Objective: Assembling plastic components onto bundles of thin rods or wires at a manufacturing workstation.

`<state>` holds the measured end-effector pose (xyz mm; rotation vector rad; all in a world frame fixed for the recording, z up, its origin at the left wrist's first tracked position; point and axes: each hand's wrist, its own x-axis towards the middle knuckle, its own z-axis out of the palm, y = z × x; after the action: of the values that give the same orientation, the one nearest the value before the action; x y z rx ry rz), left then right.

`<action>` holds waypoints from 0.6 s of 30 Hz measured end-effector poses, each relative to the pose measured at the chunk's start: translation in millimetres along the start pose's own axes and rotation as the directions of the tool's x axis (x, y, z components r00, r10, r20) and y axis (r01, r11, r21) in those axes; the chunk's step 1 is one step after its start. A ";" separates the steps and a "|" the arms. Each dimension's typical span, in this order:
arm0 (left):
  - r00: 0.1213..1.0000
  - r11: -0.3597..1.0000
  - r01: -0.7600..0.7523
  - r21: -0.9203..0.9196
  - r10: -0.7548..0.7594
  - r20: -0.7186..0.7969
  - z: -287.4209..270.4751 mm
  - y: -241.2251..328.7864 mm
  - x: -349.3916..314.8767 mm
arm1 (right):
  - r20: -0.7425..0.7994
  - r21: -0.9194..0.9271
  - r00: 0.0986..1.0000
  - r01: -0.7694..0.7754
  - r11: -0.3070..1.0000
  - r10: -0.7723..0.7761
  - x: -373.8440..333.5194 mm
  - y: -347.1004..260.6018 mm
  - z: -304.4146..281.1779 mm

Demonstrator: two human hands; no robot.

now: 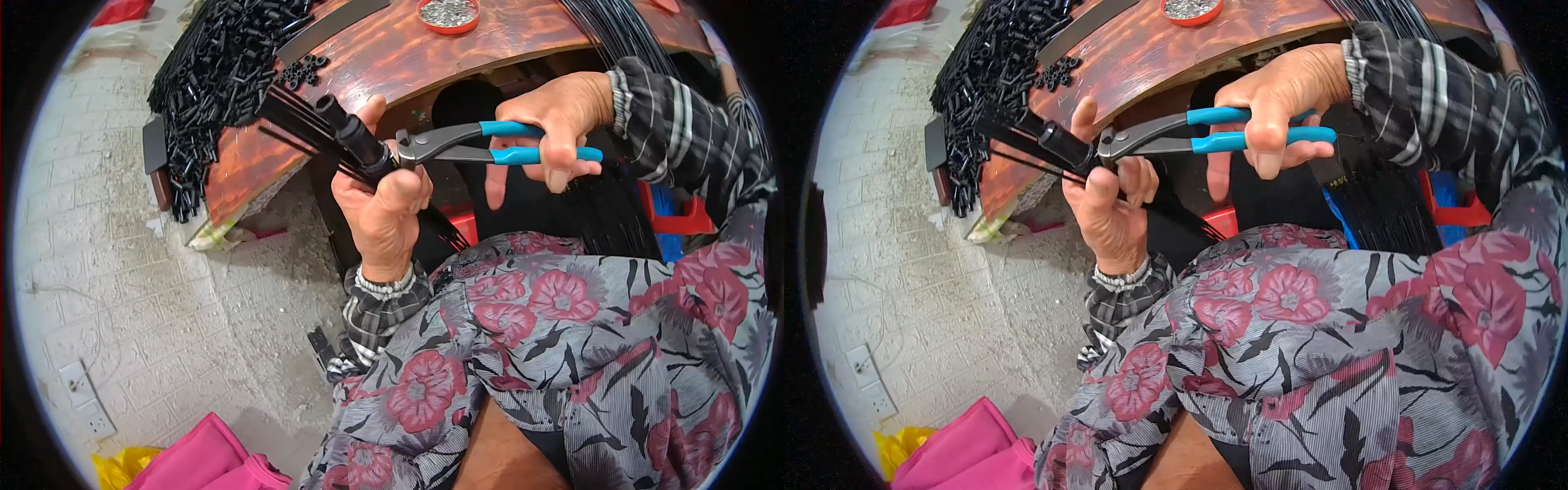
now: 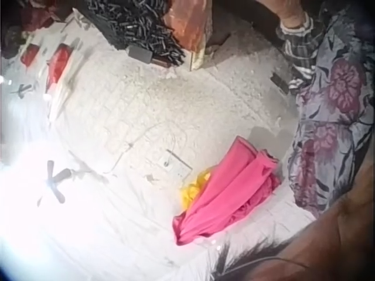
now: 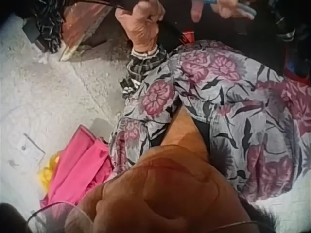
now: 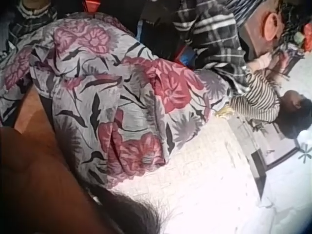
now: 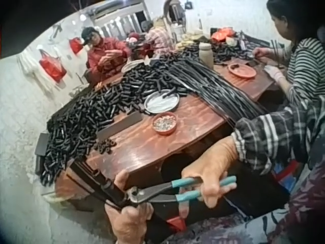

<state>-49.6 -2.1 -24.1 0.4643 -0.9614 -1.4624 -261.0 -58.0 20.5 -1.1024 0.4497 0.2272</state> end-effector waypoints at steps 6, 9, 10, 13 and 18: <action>0.990 0.991 0.137 0.010 -0.136 -0.046 -7.8 13.9 -0.8 | -0.169 -0.296 0.980 0.047 0.954 -0.101 2.9 -9.7 13.9; 0.993 0.982 0.117 0.148 -0.118 0.001 -4.9 10.3 1.5 | -0.360 -0.916 0.570 -0.368 0.162 -0.739 3.5 -6.9 45.2; 0.994 0.986 0.110 0.124 -0.108 -0.026 -4.7 9.3 2.5 | -0.418 -0.819 0.544 -0.572 0.044 -0.728 -2.0 -8.5 54.3; 0.996 0.994 0.079 0.074 -0.074 -0.058 -1.3 6.4 -0.5 | -0.253 -0.811 0.527 -0.573 -0.120 -0.811 -10.4 -20.3 60.1; 0.994 0.997 0.062 0.052 -0.057 -0.092 1.0 7.3 -10.4 | -0.174 -0.144 0.980 -0.125 0.982 0.099 -1.3 -9.3 28.3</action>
<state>-44.3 8.8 -20.6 0.5987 -0.9245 -1.4591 -251.8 -36.6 39.2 -1.2545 0.6535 0.2743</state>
